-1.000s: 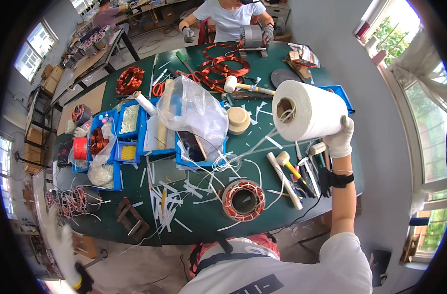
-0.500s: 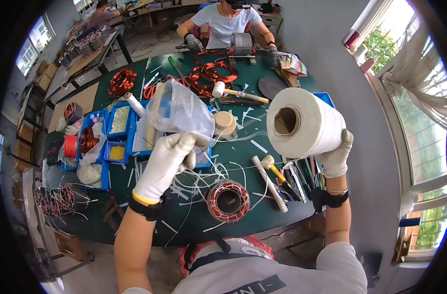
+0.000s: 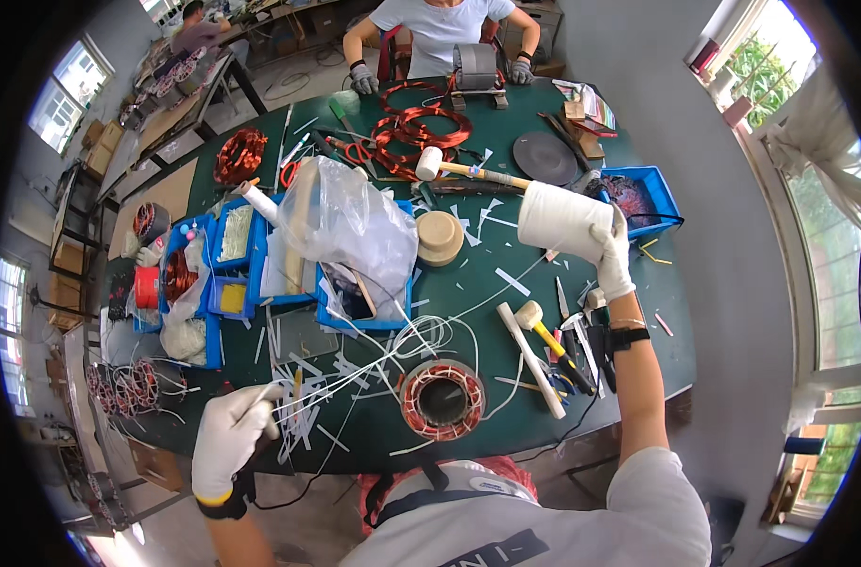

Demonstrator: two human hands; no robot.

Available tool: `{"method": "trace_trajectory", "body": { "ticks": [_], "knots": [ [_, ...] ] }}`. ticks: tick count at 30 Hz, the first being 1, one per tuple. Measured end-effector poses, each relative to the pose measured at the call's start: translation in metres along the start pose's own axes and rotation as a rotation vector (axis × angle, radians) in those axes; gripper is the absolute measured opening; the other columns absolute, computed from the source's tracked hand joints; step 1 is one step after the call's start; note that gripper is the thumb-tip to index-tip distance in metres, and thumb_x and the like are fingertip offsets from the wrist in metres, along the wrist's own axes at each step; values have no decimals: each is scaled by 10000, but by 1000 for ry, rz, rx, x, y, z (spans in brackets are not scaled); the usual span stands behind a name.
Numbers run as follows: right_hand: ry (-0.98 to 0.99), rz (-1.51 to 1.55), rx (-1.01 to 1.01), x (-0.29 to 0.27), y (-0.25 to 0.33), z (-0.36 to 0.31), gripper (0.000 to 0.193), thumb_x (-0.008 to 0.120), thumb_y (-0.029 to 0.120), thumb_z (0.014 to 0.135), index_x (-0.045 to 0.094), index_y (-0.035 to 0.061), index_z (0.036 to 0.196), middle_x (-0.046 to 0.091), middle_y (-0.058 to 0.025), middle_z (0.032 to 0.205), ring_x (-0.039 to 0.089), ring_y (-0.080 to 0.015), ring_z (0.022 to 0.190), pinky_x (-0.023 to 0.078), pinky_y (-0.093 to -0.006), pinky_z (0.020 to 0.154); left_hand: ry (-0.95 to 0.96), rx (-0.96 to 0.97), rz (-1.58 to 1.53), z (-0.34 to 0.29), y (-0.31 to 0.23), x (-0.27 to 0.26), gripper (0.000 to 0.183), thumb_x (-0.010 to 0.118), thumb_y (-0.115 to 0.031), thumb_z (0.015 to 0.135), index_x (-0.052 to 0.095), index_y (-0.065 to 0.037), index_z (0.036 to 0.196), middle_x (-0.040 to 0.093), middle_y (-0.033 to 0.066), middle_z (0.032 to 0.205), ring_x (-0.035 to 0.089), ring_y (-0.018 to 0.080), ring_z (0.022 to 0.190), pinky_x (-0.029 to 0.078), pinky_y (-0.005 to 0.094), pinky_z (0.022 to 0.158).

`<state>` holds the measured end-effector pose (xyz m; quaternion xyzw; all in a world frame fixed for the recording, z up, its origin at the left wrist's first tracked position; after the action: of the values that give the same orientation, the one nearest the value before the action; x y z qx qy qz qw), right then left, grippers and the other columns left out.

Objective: Tying and securing copper windings of a motor stator using thread and hand tools.

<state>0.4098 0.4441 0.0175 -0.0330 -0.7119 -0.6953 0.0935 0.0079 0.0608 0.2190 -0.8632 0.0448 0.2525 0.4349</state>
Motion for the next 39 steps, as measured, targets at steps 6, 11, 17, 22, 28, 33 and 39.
{"method": "trace_trajectory", "body": {
  "ticks": [6,11,17,22,28,33,39],
  "knots": [
    [-61,-170,56,-4,-74,41,932,796,269,684,328,10,1447,447,-153,1397,472,-272,1251,397,-382,1041,-301,137,-25,-23,30,-26,673,578,-125,800,379,1,1431,561,156,1276,539,227,1188,389,341,1032],
    [-61,-491,-37,6,-80,63,910,787,277,639,387,39,1421,523,-184,1321,543,-296,1181,452,-377,991,-597,105,307,-36,60,-48,648,554,-129,825,378,-22,1439,377,142,1489,366,272,1378,267,419,1139],
    [104,-1280,-67,54,-65,99,832,772,390,652,444,234,1401,641,-212,1146,612,-399,1070,485,-451,953,-519,216,209,-47,21,-25,574,564,-84,758,481,29,1314,521,174,1339,504,271,1243,376,395,1058],
    [308,-1460,-130,36,-94,152,811,745,429,716,400,238,1424,628,-196,1204,596,-417,1106,472,-445,971,-361,784,484,-42,-96,43,193,636,-95,681,602,-19,855,621,175,976,602,357,883,468,411,790],
    [365,-1714,-101,68,-72,112,934,684,578,753,250,209,1493,528,-218,1351,495,-422,1253,352,-511,1064,-1136,1041,803,-39,-112,80,225,494,-235,976,588,-54,882,476,13,602,399,117,417,320,247,431],
    [319,-1688,-686,67,-52,51,775,693,463,807,382,145,1441,567,-203,1306,530,-313,1243,355,-476,1055,-977,1054,743,-51,-80,72,144,531,-165,928,609,-47,899,532,41,678,473,144,508,376,278,490],
    [666,-879,-580,178,61,-172,412,679,115,771,620,-14,1158,663,-182,1098,642,-289,986,474,-381,880,-714,1044,673,-55,-18,15,90,588,-60,856,640,-37,925,615,81,792,584,185,644,459,323,579]
  ]
}}
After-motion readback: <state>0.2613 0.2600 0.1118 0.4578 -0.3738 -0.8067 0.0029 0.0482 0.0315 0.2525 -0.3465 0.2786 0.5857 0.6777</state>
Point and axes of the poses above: each hand's wrist, its own z-axis towards the middle knuckle, its own x-axis out of the palm, y = z × x, the point moved 1 cm from there along z, towards the middle knuckle
